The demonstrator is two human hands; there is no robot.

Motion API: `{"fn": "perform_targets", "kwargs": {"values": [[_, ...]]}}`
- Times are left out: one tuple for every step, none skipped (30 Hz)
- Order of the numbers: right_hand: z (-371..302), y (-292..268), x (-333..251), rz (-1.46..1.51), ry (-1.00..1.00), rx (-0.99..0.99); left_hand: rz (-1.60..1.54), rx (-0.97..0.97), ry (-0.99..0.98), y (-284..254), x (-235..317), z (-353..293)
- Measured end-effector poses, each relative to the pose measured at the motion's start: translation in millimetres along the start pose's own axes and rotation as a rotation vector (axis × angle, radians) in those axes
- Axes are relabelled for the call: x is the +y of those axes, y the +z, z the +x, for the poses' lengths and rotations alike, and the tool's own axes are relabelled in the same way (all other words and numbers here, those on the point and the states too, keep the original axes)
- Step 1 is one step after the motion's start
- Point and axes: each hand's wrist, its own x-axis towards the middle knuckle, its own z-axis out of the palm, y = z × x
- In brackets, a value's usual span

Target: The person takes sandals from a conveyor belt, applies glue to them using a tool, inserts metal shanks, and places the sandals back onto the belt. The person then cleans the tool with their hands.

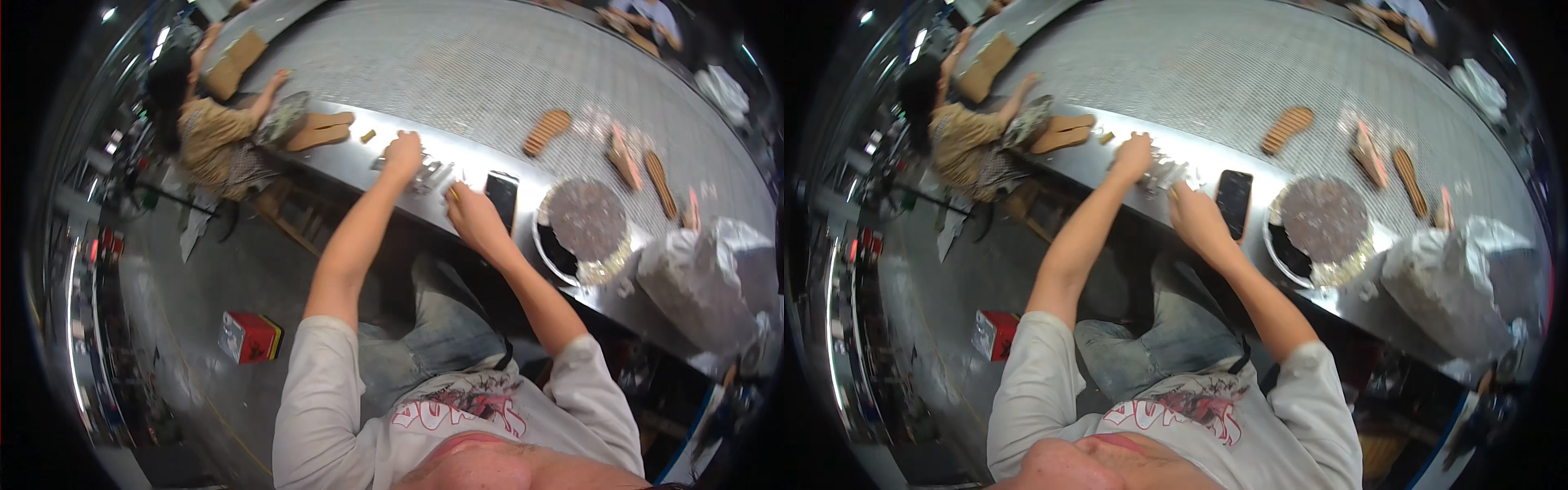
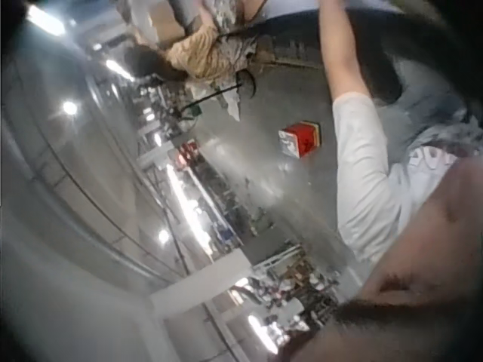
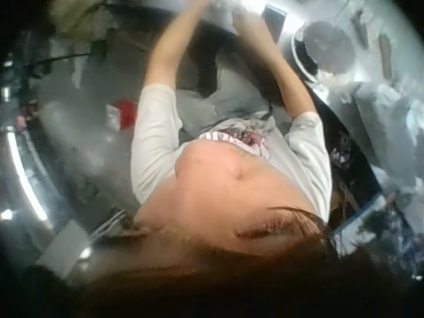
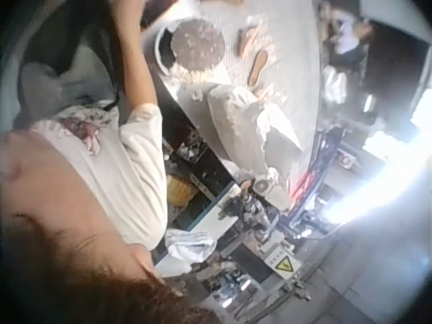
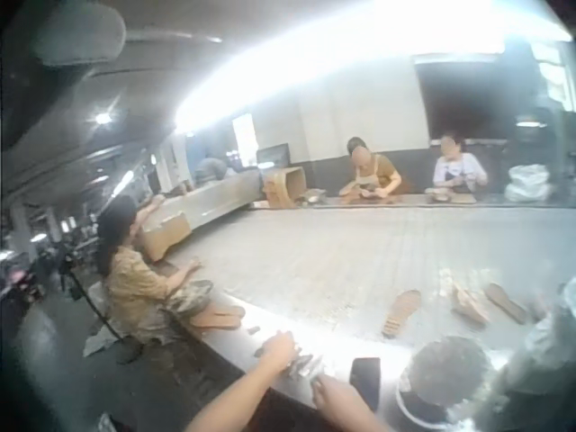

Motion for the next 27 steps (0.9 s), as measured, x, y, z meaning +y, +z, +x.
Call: {"fn": "perform_targets", "kwargs": {"values": [[-24.1, -10.3, -3.2, 0.002, -0.038, -0.014, -0.012, 0.042, 0.012, -3.5, 11.4, -6.0], [-47.3, -15.3, -8.9, -0.009, -0.062, -0.049, 0.012, 0.114, 0.024, -2.0, 7.9, -12.0], [-72.0, -17.6, -8.7, -0.008, -0.038, -0.062, 0.032, 0.142, 0.070, -5.0, 6.1, -25.2], [-96.9, -20.3, -9.8, 0.035, 0.017, -0.084, -0.078, 0.167, 0.095, -9.6, 2.7, -43.9], [-120.2, -19.9, 6.7, 0.055, 0.077, -0.105, -0.208, 0.261, 0.171, -8.7, 0.4, -66.5], [-143.3, -26.0, 20.8, 0.083, 0.211, -0.139, -0.345, 0.270, 0.211, -6.6, 1.9, -92.7], [-168.4, -32.9, 43.1, 0.138, 0.369, -0.144, -0.483, 0.279, 0.258, -4.5, 9.0, -120.4], [-195.3, -37.7, 67.0, 0.364, 0.535, -0.036, -0.559, 0.222, 0.240, -11.4, 18.9, -152.9], [-216.0, -45.2, 78.4, 0.439, 0.691, 0.045, -0.575, 0.252, 0.264, 7.2, 7.1, -182.8], [-237.9, -51.1, 91.7, 0.585, 0.908, 0.219, -0.686, 0.264, 0.217, 24.9, 4.4, -207.4], [-252.5, -60.7, 94.1, 0.799, 0.990, 0.371, -0.731, 0.247, 0.108, 53.2, -8.1, -232.5], [-264.9, -65.6, 99.0, 0.905, 0.989, 0.565, -0.763, 0.153, -0.029, 90.0, -23.7, -257.1], [-274.8, -71.3, 107.2, 0.996, 0.906, 0.721, -0.764, 0.073, -0.118, 121.4, -38.7, -282.9], [-282.3, -80.4, 123.6, 1.072, 0.809, 0.771, -0.689, -0.026, -0.232, 168.4, -56.7, -307.8], [-293.8, -94.4, 148.2, 1.192, 0.782, 0.751, -0.727, -0.098, -0.293, 193.9, -59.0, -325.6], [-298.7, -103.8, 164.9, 1.312, 0.756, 0.723, -0.706, -0.174, -0.320, 223.1, -61.8, -338.9], [-293.5, -106.0, 166.7, 1.312, 0.758, 0.704, -0.615, -0.328, -0.338, 252.6, -65.4, -349.6], [-289.0, -110.7, 161.7, 1.283, 0.818, 0.727, -0.621, -0.326, -0.342, 268.9, -62.6, -354.3], [-282.8, -111.9, 158.5, 1.255, 0.879, 0.734, -0.729, -0.461, -0.307, 279.4, -61.5, -363.3], [-279.4, -111.5, 158.8, 1.253, 0.875, 0.729, -0.836, -0.597, -0.254, 287.2, -59.4, -364.6], [-276.2, -110.6, 160.3, 1.226, 0.933, 0.785, -0.841, -0.590, -0.258, 294.0, -59.9, -365.3], [-272.2, -110.4, 164.6, 1.199, 0.987, 0.844, -0.853, -0.750, -0.306, 294.6, -60.0, -361.2], [-271.9, -109.5, 165.9, 1.272, 0.975, 0.814, -0.861, -0.909, -0.355, 295.6, -58.3, -356.3], [-273.2, -109.5, 165.9, 1.275, 0.976, 0.813, -0.865, -0.901, -0.357, 296.9, -56.0, -350.9], [-281.0, -108.9, 173.8, 1.271, 0.977, 0.815, -0.860, -1.066, -0.353, 279.0, -46.8, -343.1], [-288.6, -108.0, 181.4, 1.271, 0.976, 0.815, -0.847, -1.227, -0.350, 256.9, -37.8, -335.3], [-285.8, -110.1, 174.8, 1.268, 0.975, 0.823, -0.846, -1.231, -0.343, 236.3, -26.1, -329.3]]}}
